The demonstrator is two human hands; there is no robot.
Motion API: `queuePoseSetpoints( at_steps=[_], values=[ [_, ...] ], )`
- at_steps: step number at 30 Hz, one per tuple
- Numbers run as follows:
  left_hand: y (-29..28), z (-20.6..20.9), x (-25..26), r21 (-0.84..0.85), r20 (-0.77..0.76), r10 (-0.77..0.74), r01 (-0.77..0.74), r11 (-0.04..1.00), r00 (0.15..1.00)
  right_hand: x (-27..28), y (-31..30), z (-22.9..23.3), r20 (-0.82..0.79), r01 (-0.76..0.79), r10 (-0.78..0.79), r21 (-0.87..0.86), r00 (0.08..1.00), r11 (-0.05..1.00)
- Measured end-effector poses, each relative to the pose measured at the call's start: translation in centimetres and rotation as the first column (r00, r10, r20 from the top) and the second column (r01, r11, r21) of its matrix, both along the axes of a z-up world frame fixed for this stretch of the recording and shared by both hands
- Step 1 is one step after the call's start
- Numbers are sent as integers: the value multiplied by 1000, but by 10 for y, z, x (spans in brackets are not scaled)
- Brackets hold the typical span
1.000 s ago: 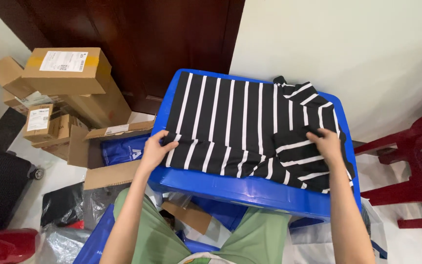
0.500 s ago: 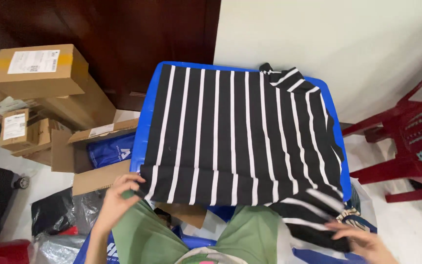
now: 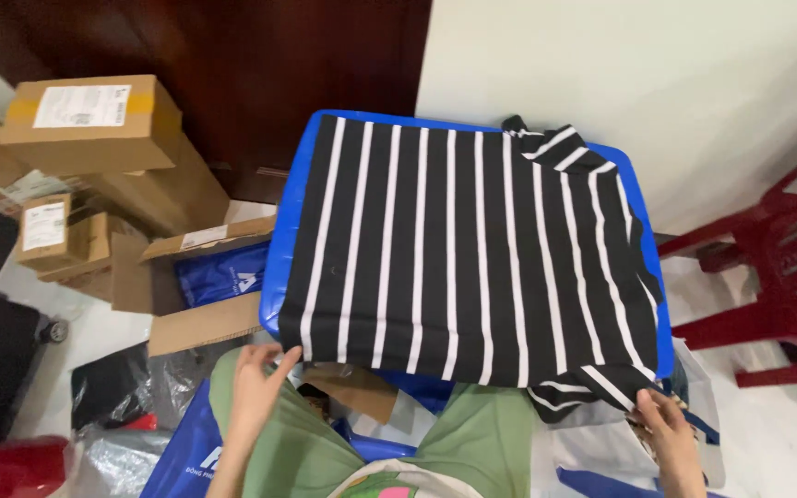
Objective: Fold a black and white striped shirt on a blue stool
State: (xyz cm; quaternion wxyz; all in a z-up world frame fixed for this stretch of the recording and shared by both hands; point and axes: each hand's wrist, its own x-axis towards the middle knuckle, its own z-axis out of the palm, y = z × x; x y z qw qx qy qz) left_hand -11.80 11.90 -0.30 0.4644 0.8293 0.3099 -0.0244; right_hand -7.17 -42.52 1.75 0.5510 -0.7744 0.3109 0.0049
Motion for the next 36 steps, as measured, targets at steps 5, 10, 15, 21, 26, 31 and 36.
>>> queuePoseSetpoints(
  at_steps=[5, 10, 15, 21, 26, 31, 36],
  values=[
    [1, -21, -6, -175, 309, 171, -121, 977, 936, 10, 30, 5, -119, 251, -245, 34, 962, 968],
    [14, -46, -9, -240, 339, 186, -106, 965, 922, 10, -1, -37, 73, 233, -249, 183, 966, 955],
    [-1, -21, 3, -394, 177, 248, -163, 905, 952, 6, 62, 22, -215, 214, -162, 250, 963, 944],
    [1, -28, 8, -664, 185, 339, -137, 735, 923, -7, 92, 45, -349, 29, 28, 157, 937, 987],
    [7, -2, 10, -748, 277, 335, -17, 664, 901, -13, 74, 68, -216, 157, -105, 239, 971, 958],
    [5, -3, 14, -696, 213, 322, -88, 713, 923, -26, 30, -12, -73, -184, 194, 120, 978, 975],
    [18, -30, 13, -393, 297, 151, -23, 919, 943, -21, 6, -86, -234, 8, 102, 427, 967, 904]
  ],
)
